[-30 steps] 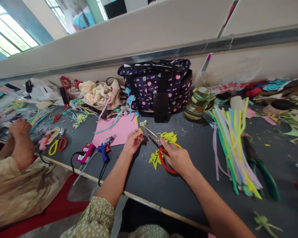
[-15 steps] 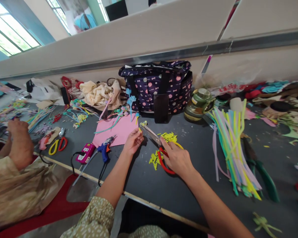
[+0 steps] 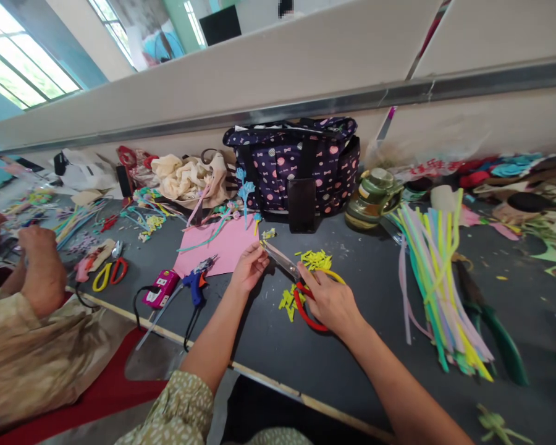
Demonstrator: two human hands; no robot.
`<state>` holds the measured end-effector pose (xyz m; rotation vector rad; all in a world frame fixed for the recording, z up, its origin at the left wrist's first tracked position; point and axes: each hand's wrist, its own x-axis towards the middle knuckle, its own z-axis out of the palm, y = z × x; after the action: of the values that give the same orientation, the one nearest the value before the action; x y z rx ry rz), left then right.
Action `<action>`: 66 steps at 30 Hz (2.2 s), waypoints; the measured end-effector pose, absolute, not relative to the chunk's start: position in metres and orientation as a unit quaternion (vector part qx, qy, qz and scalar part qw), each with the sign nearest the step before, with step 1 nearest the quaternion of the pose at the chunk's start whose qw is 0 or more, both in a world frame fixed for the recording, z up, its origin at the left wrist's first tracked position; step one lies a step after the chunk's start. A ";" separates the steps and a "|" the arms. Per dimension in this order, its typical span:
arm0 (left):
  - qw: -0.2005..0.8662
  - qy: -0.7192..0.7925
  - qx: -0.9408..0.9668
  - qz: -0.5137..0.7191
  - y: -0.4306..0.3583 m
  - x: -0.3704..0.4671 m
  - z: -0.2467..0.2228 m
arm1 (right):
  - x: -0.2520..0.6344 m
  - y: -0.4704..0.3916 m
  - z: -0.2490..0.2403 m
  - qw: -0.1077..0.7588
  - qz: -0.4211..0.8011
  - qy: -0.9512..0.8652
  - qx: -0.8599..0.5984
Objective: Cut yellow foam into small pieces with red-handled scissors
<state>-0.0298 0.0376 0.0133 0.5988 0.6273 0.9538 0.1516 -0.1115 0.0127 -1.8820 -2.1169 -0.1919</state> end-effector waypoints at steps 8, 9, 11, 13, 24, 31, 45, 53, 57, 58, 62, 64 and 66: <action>0.792 0.307 0.286 0.443 0.038 -0.029 0.012 | 0.152 -0.111 0.014 0.156 -0.069 -0.736 -0.655; 0.793 0.307 0.288 0.441 0.038 -0.029 0.012 | 0.152 -0.111 0.014 0.158 -0.068 -0.736 -0.654; 0.794 0.307 0.288 0.437 0.038 -0.030 0.010 | 0.152 -0.111 0.012 0.163 -0.064 -0.738 -0.651; 0.796 0.308 0.285 0.436 0.039 -0.030 0.009 | 0.152 -0.111 0.011 0.167 -0.060 -0.741 -0.648; 0.802 0.297 0.296 0.425 0.038 -0.031 0.011 | 0.152 -0.111 0.015 0.164 -0.053 -0.737 -0.653; 0.800 0.298 0.313 0.417 0.037 -0.030 0.012 | 0.152 -0.112 0.014 0.168 -0.033 -0.738 -0.652; 0.806 0.282 0.320 0.410 0.035 -0.030 0.014 | 0.154 -0.111 0.012 0.166 -0.018 -0.757 -0.632; 0.805 0.281 0.325 0.408 0.036 -0.030 0.011 | 0.156 -0.111 0.010 0.169 -0.022 -0.758 -0.629; 0.805 0.279 0.328 0.408 0.036 -0.030 0.009 | 0.156 -0.111 0.008 0.179 -0.014 -0.760 -0.625; 0.805 0.278 0.329 0.407 0.036 -0.030 0.009 | 0.156 -0.111 0.007 0.182 -0.013 -0.761 -0.623; 0.805 0.281 0.331 0.403 0.036 -0.030 0.008 | 0.156 -0.111 0.007 0.192 -0.011 -0.762 -0.618; 0.805 0.281 0.332 0.403 0.036 -0.030 0.009 | 0.156 -0.111 0.008 0.195 -0.008 -0.762 -0.618; 0.804 0.280 0.335 0.403 0.036 -0.030 0.010 | 0.156 -0.111 0.009 0.198 -0.004 -0.760 -0.619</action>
<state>-0.0299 0.0364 0.0096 0.7164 0.5999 0.8631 0.1560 -0.1105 0.0087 -1.7317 -2.1269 -0.0125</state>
